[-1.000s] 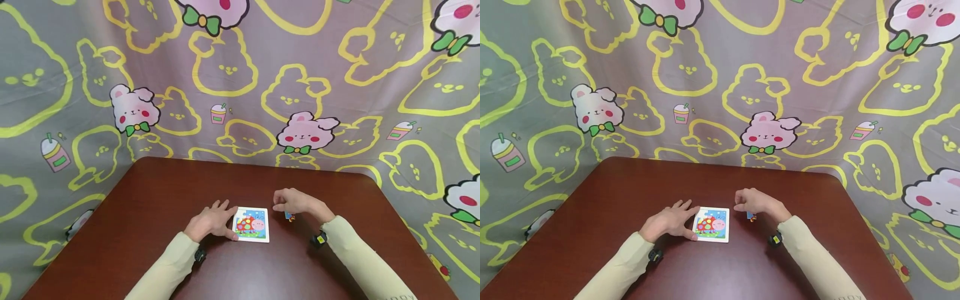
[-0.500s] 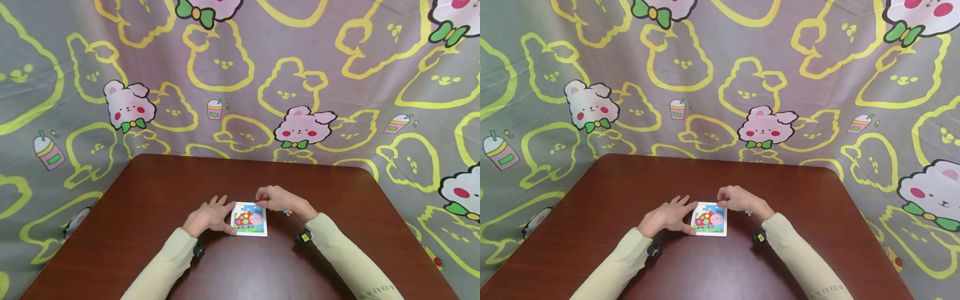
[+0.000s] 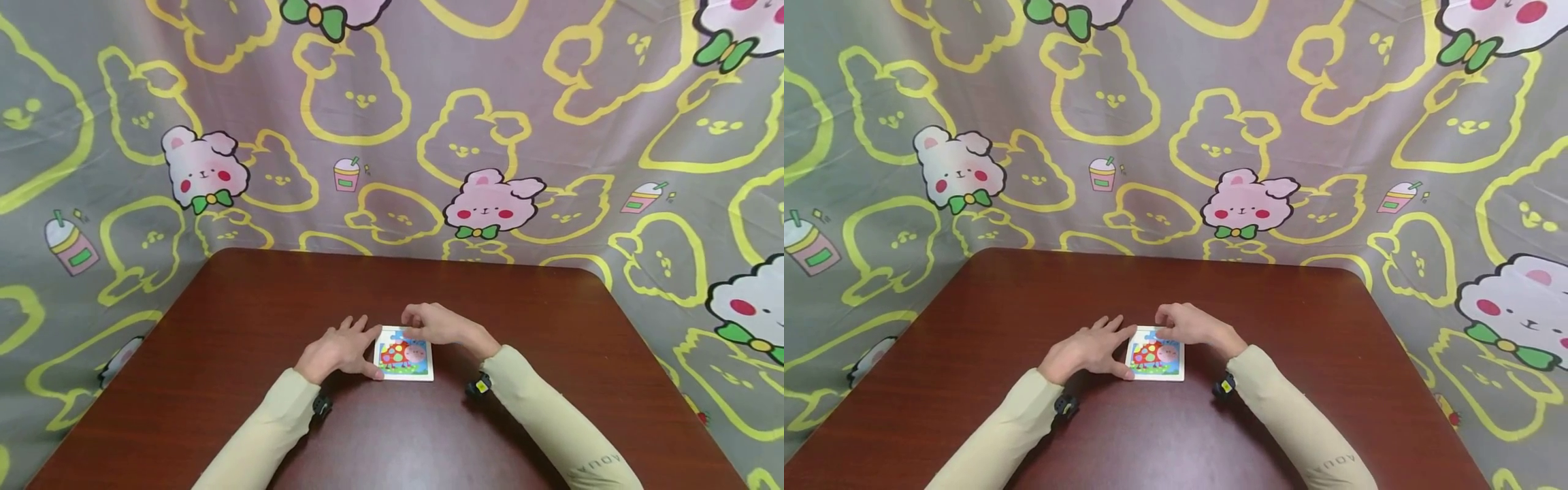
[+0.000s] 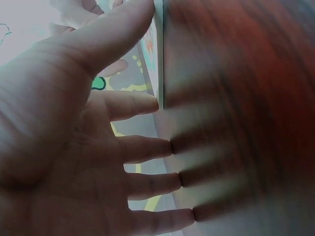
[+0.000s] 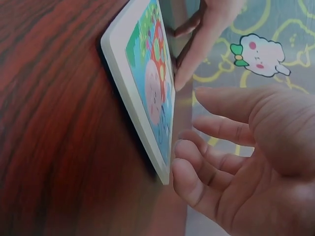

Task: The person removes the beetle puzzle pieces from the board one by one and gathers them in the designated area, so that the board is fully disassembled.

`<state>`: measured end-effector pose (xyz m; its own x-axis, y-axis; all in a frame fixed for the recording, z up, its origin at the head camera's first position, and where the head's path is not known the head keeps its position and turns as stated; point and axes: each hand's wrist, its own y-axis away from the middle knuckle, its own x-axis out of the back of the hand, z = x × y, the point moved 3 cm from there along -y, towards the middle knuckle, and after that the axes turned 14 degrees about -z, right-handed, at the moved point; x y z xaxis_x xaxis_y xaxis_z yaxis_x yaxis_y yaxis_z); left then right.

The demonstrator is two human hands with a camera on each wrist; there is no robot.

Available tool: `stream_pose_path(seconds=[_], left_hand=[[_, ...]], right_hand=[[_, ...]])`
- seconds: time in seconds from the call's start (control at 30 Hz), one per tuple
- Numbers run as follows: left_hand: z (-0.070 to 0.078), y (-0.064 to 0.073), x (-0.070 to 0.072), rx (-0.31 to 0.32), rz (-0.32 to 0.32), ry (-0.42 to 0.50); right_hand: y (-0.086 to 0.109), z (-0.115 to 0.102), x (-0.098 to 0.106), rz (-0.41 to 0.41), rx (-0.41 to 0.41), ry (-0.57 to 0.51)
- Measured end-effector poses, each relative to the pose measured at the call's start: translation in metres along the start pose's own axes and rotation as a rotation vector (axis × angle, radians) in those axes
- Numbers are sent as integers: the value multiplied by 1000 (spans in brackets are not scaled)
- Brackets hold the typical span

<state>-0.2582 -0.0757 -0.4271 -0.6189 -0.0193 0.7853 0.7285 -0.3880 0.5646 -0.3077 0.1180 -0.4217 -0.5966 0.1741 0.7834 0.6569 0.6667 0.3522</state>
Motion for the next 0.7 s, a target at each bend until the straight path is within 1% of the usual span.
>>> stream_pose_path(seconds=[0.13,0.4,0.7], left_hand=[[0,0,1,5,-2,-9],[2,-1,2,0,1,-15],[1,2,1,1,-2,-10]], right_hand=[[-3,-4,-3,-20,12,-8],[-4,-2,-7,-38,-21,7],[-5,-4,-10,-53,-27,-7]])
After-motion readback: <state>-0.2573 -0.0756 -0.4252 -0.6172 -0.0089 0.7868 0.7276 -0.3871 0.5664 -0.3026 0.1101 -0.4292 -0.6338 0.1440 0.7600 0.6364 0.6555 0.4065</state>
